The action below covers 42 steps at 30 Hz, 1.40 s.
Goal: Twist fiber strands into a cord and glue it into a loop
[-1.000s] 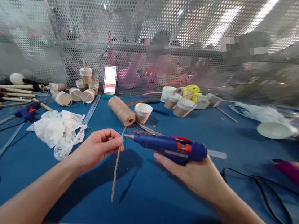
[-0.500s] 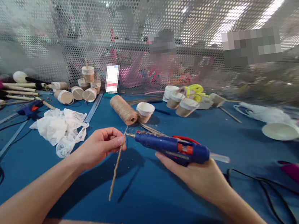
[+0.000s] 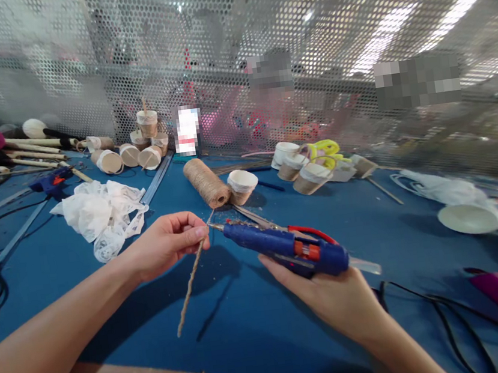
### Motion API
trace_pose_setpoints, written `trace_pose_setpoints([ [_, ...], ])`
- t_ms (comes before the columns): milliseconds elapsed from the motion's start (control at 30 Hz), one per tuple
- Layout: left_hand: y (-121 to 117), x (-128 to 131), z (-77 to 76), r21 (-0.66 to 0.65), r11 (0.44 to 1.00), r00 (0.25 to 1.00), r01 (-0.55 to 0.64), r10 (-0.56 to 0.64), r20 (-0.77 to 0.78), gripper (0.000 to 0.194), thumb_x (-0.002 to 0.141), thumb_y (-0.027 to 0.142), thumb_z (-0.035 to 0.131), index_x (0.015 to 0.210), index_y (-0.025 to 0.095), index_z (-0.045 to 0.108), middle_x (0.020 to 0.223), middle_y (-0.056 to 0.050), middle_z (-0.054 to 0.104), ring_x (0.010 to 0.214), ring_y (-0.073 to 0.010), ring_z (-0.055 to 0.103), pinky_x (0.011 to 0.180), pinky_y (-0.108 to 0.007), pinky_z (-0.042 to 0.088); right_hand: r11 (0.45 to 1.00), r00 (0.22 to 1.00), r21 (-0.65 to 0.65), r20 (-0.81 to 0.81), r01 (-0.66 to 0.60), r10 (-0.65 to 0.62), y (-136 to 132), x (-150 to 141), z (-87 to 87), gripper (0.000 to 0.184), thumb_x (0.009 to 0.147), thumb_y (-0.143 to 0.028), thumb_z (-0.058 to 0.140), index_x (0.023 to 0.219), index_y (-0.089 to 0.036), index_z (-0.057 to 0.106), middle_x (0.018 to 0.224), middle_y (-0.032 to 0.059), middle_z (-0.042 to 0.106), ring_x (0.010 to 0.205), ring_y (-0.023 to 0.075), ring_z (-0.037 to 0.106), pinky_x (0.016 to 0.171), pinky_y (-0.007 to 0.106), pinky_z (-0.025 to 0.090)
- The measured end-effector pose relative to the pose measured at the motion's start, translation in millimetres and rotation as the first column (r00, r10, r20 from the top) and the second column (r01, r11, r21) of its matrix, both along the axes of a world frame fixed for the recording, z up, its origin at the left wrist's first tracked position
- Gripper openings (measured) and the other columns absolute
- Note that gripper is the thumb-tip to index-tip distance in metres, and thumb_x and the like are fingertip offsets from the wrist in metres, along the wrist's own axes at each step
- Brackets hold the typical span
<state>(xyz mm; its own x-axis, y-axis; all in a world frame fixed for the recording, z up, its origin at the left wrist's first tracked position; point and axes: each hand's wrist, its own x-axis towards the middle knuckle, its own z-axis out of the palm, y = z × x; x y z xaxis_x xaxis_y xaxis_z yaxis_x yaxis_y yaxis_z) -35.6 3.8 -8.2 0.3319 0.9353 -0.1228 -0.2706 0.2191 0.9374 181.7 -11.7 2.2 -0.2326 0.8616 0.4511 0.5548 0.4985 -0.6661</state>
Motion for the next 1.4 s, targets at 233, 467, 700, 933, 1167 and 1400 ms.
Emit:
trace_pose_setpoints([
  [233,-0.2,0.7,0.7,0.001,1.0,1.0,0.009,-0.009,-0.008,0.031,0.061,0.036,0.074,0.063,0.014,0.053,0.057,0.002,0.056,0.055,-0.0078,0.043,0.055,-0.023,0.03,1.0,1.0,-0.012,-0.017,-0.009,0.008,-0.7,-2.5,2.8,0.01,0.073,-0.029,0.061,0.066,-0.025,0.055,0.056,-0.0019,0.059,0.051,0.0178,0.059,0.051,0.029,0.053],
  [467,0.4,0.6,-0.7,-0.006,1.0,1.0,0.009,-0.009,0.024,0.03,0.062,0.035,0.074,0.064,0.013,0.053,0.057,0.002,0.056,0.055,-0.0072,0.044,0.055,-0.022,0.03,1.0,0.999,-0.002,0.039,-0.022,0.022,1.1,0.6,0.0,0.011,0.074,-0.029,0.06,0.066,-0.025,0.054,0.056,-0.0017,0.059,0.051,0.0176,0.058,0.05,0.029,0.051],
  [700,0.0,-1.1,-2.3,-0.001,1.0,1.0,0.008,-0.008,0.024,0.03,0.062,0.035,0.074,0.064,0.014,0.053,0.058,0.001,0.057,0.054,-0.0077,0.044,0.054,-0.023,0.03,0.996,0.998,-0.065,0.035,-0.057,0.059,3.7,1.2,3.5,0.013,0.075,-0.028,0.059,0.064,-0.025,0.054,0.055,-0.0017,0.058,0.05,0.0179,0.058,0.049,0.029,0.05],
  [933,0.8,-0.3,-2.5,-0.006,1.0,0.999,0.021,-0.021,0.034,0.029,0.063,0.034,0.073,0.065,0.014,0.053,0.058,0.002,0.057,0.055,-0.0069,0.044,0.056,-0.022,0.03,1.0,1.0,0.015,0.021,-0.009,0.008,0.0,-1.1,3.7,0.01,0.074,-0.028,0.06,0.066,-0.026,0.055,0.055,-0.0023,0.059,0.05,0.0179,0.059,0.05,0.029,0.051],
  [1167,0.0,-0.6,-2.0,-0.003,1.0,0.999,0.019,-0.019,0.037,0.03,0.062,0.035,0.074,0.064,0.013,0.053,0.058,0.002,0.058,0.055,-0.0066,0.044,0.056,-0.022,0.029,1.0,0.999,0.019,0.039,0.0,-0.001,1.6,-0.7,4.3,0.01,0.073,-0.029,0.061,0.066,-0.026,0.055,0.057,-0.0022,0.061,0.052,0.0184,0.06,0.052,0.029,0.053],
  [1400,-0.2,-1.3,-2.6,-0.005,1.0,0.999,0.024,-0.023,0.029,0.03,0.061,0.035,0.074,0.064,0.013,0.054,0.057,0.002,0.058,0.055,-0.007,0.045,0.056,-0.022,0.03,0.999,0.999,0.037,0.036,-0.006,0.005,3.3,-1.3,6.1,0.011,0.073,-0.028,0.06,0.063,-0.025,0.055,0.058,-0.0018,0.063,0.054,0.0182,0.062,0.054,0.028,0.053],
])
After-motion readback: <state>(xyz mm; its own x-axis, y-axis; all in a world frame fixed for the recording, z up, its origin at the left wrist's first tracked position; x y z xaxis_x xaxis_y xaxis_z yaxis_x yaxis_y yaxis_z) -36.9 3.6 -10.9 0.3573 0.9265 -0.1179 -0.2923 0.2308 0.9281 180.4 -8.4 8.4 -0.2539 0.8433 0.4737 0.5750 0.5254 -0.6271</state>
